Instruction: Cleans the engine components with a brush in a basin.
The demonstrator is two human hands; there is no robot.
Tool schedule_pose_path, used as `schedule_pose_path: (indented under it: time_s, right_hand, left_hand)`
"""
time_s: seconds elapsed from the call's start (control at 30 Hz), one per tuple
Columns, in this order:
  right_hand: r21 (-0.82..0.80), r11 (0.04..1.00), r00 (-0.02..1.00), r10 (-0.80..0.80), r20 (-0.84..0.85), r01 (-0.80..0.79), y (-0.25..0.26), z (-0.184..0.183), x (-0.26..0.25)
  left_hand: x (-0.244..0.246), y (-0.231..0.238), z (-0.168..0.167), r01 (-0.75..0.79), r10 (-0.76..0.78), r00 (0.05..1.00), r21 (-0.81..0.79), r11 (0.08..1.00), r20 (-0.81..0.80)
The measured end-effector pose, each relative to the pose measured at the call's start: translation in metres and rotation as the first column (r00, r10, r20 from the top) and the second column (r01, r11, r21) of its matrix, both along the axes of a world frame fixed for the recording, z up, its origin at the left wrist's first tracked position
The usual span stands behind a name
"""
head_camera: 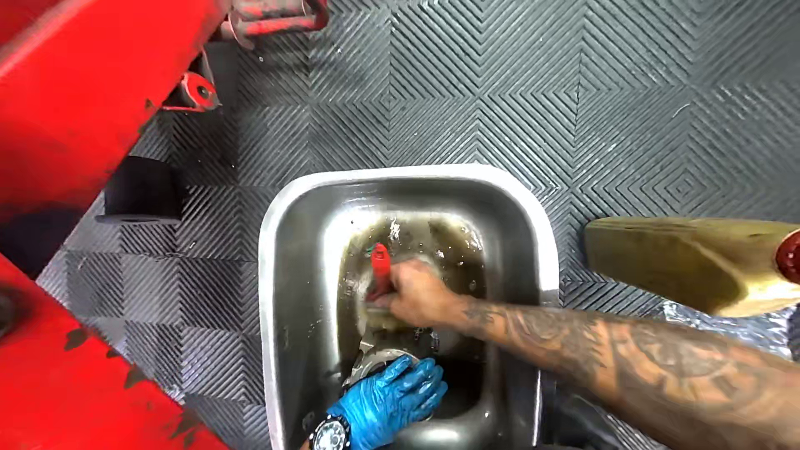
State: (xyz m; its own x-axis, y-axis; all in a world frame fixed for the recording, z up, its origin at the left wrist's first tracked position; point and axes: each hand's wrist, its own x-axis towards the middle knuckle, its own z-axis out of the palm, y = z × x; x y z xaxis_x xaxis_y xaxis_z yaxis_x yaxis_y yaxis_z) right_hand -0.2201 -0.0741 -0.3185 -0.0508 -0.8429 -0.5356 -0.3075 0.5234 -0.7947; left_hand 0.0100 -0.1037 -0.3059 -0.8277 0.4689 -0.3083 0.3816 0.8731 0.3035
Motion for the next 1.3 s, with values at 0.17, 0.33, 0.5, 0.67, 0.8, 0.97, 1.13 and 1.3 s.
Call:
schedule_pose_path:
  time_s: [0.17, 0.33, 0.5, 0.67, 0.8, 0.97, 1.13, 1.3]
  right_hand:
    - [0.042, 0.988, 0.986, 0.151, -0.074, -0.149, 0.009, -0.008, -0.018]
    - [-0.109, 0.987, 0.993, 0.112, -0.03, -0.114, 0.015, 0.001, 0.001]
    - [-0.162, 0.984, 0.966, 0.031, -0.256, -0.075, -0.006, 0.031, -0.023]
    - [-0.088, 0.995, 0.776, -0.098, -0.623, 0.055, 0.022, 0.032, -0.051]
    - [-0.011, 0.981, 0.915, -0.186, -0.357, 0.195, 0.029, 0.033, -0.033]
    - [0.07, 0.991, 0.991, -0.108, -0.079, 0.113, 0.011, 0.004, 0.008]
    - [0.161, 0.985, 0.989, 0.075, -0.13, -0.054, -0.008, 0.008, -0.004]
    - [0.045, 0.999, 0.998, 0.014, -0.056, -0.012, -0.014, -0.006, 0.016]
  left_hand:
    - [0.015, 0.001, -0.016, 0.012, -0.016, 0.989, -0.024, 1.0, -0.148]
    - [0.012, -0.002, -0.021, -0.019, 0.02, 0.982, 0.01, 1.0, -0.186]
    - [0.005, 0.0, -0.017, -0.033, 0.031, 0.983, -0.009, 0.999, -0.181]
    - [0.006, 0.0, -0.017, -0.039, 0.037, 0.984, -0.012, 0.999, -0.177]
    - [0.006, 0.0, -0.016, -0.029, 0.021, 0.98, -0.036, 0.999, -0.195]
    - [0.004, 0.0, -0.019, -0.046, 0.039, 0.979, -0.03, 0.998, -0.199]
    - [0.005, 0.003, -0.02, -0.055, 0.05, 0.982, -0.021, 0.998, -0.182]
    - [0.007, 0.002, -0.021, -0.056, 0.055, 0.982, 0.002, 0.998, -0.179]
